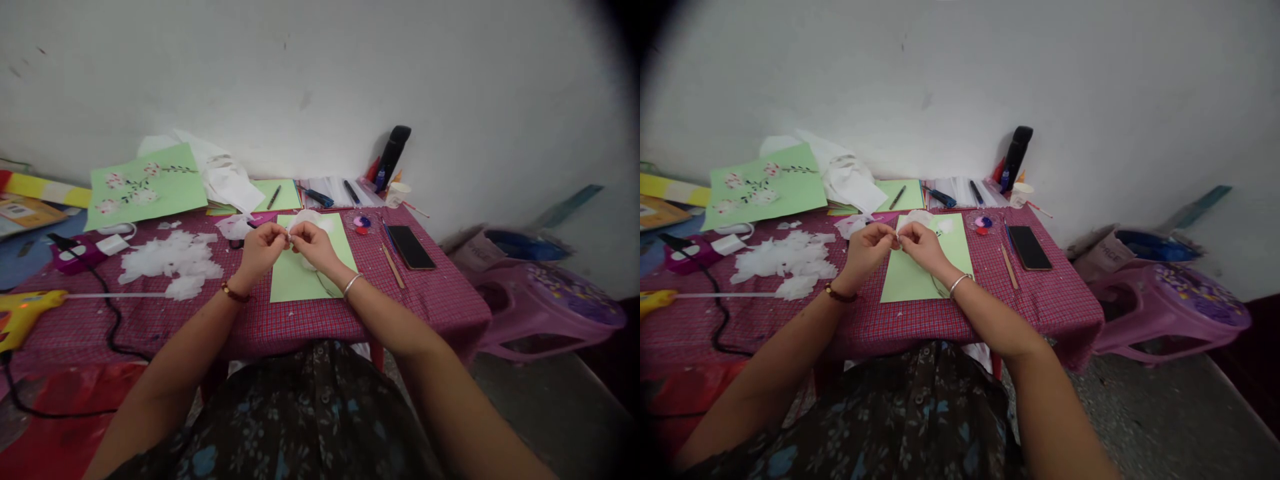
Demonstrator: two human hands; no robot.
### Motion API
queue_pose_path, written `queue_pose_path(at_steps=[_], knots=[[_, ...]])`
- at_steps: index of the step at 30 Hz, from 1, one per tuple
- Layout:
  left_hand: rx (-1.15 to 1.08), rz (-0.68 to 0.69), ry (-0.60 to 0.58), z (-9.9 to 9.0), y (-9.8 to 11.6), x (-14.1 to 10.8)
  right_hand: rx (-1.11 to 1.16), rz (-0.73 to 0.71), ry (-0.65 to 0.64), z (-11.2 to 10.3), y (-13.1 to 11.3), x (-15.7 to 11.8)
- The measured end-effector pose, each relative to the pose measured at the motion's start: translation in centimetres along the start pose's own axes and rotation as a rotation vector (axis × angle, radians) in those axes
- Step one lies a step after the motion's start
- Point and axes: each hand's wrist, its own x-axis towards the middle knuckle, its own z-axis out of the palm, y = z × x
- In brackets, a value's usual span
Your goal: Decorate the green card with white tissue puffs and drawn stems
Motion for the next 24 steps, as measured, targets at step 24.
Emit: queue_pose_path(at_steps=[24], knots=[[-0.181,-0.085,-0.064,0.2,-0.7,0.6,0.005,0.022,0.011,-0.3,-0.2,0.1]])
